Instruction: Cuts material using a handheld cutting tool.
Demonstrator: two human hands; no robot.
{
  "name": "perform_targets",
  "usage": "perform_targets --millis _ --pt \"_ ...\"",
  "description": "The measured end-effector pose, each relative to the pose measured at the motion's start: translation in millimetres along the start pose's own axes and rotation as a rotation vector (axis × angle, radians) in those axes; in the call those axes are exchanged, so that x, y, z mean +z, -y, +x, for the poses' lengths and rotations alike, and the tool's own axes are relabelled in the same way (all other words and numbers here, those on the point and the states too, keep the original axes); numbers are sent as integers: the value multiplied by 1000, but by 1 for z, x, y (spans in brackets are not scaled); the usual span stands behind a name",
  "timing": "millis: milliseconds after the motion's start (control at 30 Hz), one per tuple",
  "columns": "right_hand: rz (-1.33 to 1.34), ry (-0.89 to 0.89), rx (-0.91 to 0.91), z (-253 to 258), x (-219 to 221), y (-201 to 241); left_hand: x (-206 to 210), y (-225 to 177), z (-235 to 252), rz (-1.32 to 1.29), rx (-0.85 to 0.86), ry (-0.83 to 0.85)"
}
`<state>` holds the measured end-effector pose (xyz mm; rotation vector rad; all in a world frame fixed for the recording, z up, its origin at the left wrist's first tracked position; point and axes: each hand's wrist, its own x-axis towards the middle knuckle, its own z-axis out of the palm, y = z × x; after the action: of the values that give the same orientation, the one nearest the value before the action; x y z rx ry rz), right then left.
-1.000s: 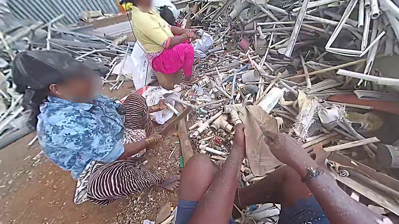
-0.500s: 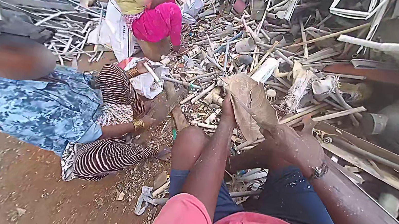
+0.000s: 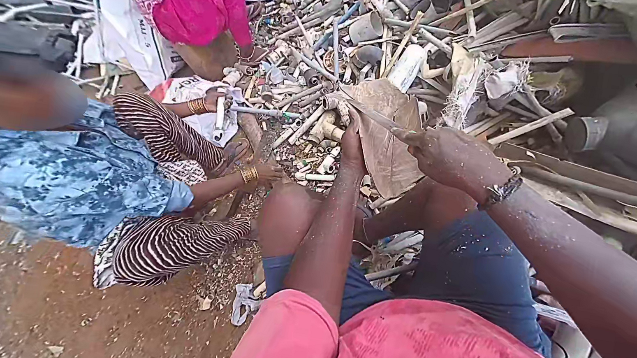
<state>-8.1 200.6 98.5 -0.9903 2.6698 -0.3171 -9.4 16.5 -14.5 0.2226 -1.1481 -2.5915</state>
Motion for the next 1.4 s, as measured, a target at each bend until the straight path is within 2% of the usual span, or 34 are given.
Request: perform_targets --millis 100,167,267,367,500,567,667,700,800,867,1033,1133,1233,1333,1400 --pt "-1 63 -8 -1 -15 -3 -3 0 2 20 -18 -61" --pt "-12 39 2 3 -18 -4 -3 -1 0 21 -12 -57" --pt "59 14 15 2 -1 1 1 -2 1 3 28 19" --pt "198 -34 6 -14 27 18 4 -5 -2 -40 54 -21" --pt "297 -137 103 -11 58 2 3 -6 -4 -51 34 6" --pt "323 -122 108 -12 49 2 4 -2 -2 -40 9 12" --pt "241 39 38 -14 38 13 -6 -8 -2 -16 63 -63" --pt "219 41 20 -12 37 12 -6 -11 0 -20 77 -78" --pt "182 -7 73 6 31 6 2 -10 -3 -20 51 -29" --pt "159 47 125 18 27 6 7 -2 -6 -11 -7 15" --pt "244 38 -9 -33 16 22 -4 -11 -2 -12 32 -49" --pt "174 71 38 -10 29 10 -5 -5 -1 -3 4 -2" --pt "223 69 92 14 31 2 -1 3 2 27 -38 31" --pt "314 66 -28 -22 19 13 -7 -4 1 -11 -7 1" --pt "282 25 -60 -34 16 16 -13 -7 2 -25 28 -10"
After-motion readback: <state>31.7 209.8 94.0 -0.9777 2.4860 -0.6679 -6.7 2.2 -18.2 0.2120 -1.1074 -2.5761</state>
